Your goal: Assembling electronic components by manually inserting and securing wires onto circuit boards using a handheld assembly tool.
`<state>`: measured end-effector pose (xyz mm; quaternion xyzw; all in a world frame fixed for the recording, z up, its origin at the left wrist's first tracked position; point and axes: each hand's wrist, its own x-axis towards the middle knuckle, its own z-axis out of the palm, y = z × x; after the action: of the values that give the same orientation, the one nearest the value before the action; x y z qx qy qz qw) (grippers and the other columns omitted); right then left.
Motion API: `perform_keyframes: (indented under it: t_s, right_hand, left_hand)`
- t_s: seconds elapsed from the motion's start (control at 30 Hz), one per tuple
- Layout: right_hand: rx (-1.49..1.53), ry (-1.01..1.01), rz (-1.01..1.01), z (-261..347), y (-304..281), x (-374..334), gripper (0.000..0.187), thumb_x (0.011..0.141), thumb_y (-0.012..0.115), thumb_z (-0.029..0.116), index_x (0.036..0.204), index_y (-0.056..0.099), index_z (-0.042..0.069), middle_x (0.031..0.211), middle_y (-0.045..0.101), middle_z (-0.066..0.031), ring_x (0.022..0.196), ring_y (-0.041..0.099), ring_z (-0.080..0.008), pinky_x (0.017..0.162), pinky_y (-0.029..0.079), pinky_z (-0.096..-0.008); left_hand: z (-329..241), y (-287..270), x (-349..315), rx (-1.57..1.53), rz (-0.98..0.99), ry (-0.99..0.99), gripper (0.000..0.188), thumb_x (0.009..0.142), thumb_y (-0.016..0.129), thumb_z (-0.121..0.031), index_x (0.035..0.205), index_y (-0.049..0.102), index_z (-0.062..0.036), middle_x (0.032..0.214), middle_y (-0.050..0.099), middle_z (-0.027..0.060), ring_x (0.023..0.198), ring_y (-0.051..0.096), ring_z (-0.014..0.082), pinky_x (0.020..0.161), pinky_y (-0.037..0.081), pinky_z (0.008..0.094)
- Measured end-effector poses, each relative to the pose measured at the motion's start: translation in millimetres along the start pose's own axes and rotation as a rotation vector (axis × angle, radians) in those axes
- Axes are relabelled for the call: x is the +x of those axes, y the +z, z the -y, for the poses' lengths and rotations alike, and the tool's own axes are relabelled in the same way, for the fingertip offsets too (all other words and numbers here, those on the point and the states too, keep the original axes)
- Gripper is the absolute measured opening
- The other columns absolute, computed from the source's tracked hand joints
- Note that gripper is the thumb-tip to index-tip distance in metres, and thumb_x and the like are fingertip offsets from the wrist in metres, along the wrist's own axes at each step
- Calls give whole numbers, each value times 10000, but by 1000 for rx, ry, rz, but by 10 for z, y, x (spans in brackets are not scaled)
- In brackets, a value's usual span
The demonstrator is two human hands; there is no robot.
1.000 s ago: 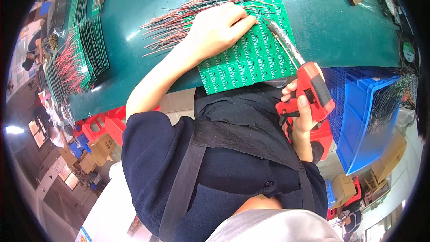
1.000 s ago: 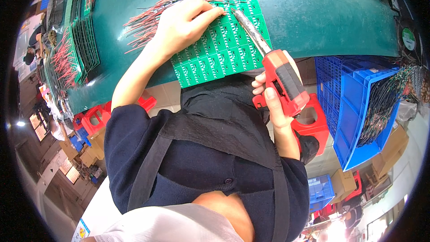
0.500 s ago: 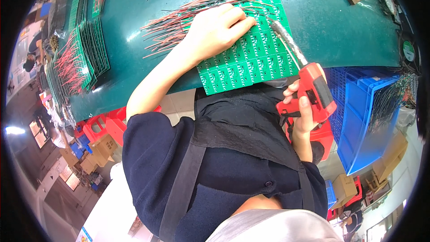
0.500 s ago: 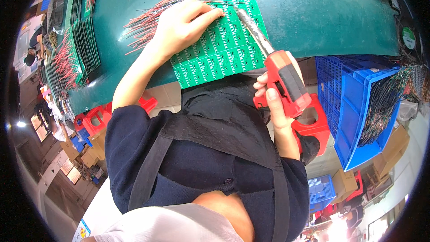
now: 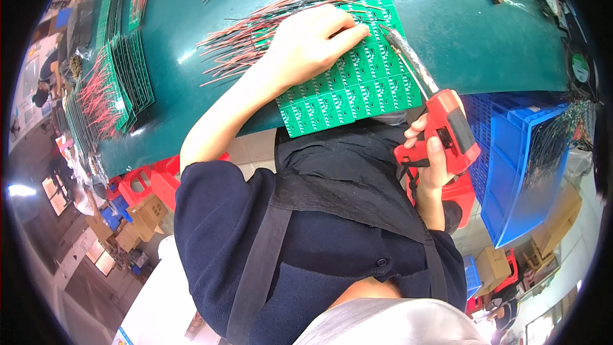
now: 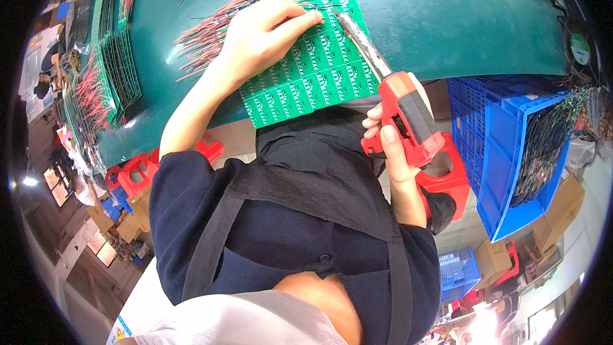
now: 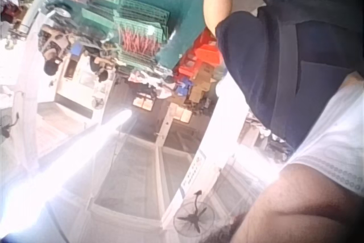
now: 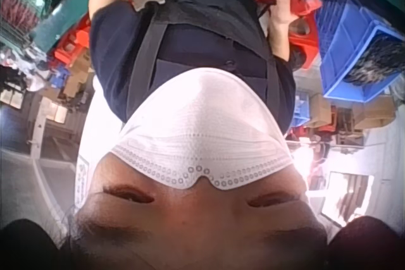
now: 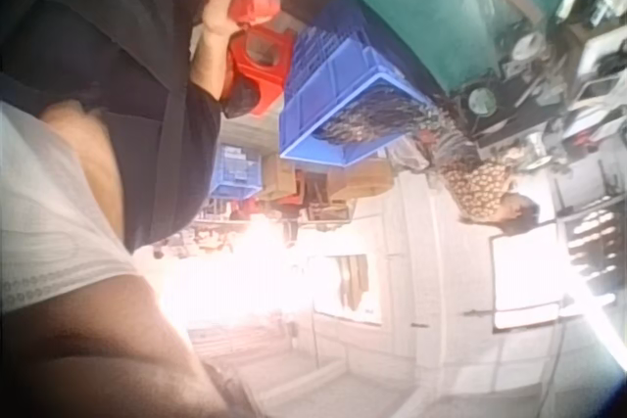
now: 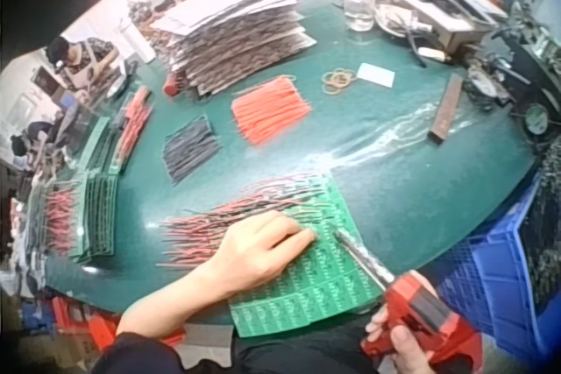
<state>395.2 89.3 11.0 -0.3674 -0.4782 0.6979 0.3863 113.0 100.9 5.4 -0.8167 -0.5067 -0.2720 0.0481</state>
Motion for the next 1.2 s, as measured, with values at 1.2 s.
perform_keyframes:
  t_s: [1.2]
  right_hand:
    - [-117, -49, -107, 45, 52, 19, 351, 835, 552, 234, 1013, 542, -68, 836, 588, -121, 654, 584, -157, 578, 501, -270]
  left_hand:
    - [-31, 140, 190, 3, 61, -64, 223, 718, 668, -79, 937, 668, -122, 794, 607, 20, 708, 618, 191, 579, 510, 295]
